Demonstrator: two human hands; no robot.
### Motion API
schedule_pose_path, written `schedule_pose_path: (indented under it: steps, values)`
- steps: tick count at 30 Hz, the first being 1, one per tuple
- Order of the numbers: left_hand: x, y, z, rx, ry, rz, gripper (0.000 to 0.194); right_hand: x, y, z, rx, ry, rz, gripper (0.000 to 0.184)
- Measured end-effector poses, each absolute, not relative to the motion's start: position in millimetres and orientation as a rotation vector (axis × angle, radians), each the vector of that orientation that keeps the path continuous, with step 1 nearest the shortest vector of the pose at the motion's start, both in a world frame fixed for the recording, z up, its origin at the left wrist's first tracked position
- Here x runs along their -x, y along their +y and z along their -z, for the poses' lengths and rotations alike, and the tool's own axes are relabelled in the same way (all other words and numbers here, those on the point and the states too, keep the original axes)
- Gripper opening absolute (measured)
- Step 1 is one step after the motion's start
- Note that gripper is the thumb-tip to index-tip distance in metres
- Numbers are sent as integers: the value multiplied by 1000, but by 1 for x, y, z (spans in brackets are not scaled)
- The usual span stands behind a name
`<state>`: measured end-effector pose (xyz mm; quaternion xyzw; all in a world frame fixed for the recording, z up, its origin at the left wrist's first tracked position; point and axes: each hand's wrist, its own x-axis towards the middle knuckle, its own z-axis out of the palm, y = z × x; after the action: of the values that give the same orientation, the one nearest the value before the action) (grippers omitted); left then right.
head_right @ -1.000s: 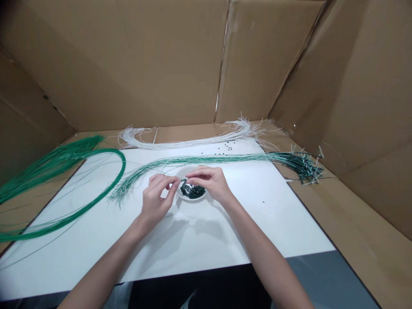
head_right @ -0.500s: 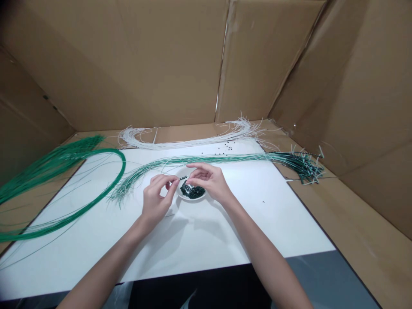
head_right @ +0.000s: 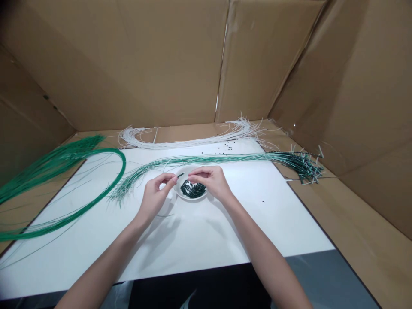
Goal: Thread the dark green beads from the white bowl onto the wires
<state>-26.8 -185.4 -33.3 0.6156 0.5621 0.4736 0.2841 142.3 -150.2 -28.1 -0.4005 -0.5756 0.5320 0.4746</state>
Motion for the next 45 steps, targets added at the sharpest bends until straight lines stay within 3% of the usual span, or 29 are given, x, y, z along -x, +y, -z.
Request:
schedule_pose_path:
  steps: [5, 18, 24, 30, 39, 45]
  values:
    - [26, -185, 34, -1748, 1505, -1267, 14, -143, -150, 31, 974, -1424, -1291, 24]
    - [22, -189, 40, -2359, 1581, -1286, 11, -145, -151, 31, 1018, -1876, -885, 17]
    - [20, -193, 40, -2640, 1644, -1458, 23, -145, -151, 30, 1021, -1893, -829, 16]
    - [16, -202, 37, -2976, 1500, -1468, 10, -143, -153, 31, 1018, -1934, -785, 15]
    - [15, -197, 49, -2929, 1678, -1387, 22, -138, -160, 27, 990, -1989, -775, 18]
    - [22, -193, 48, -2922, 1690, -1382, 14, -137, -161, 28, 1007, -1985, -796, 17]
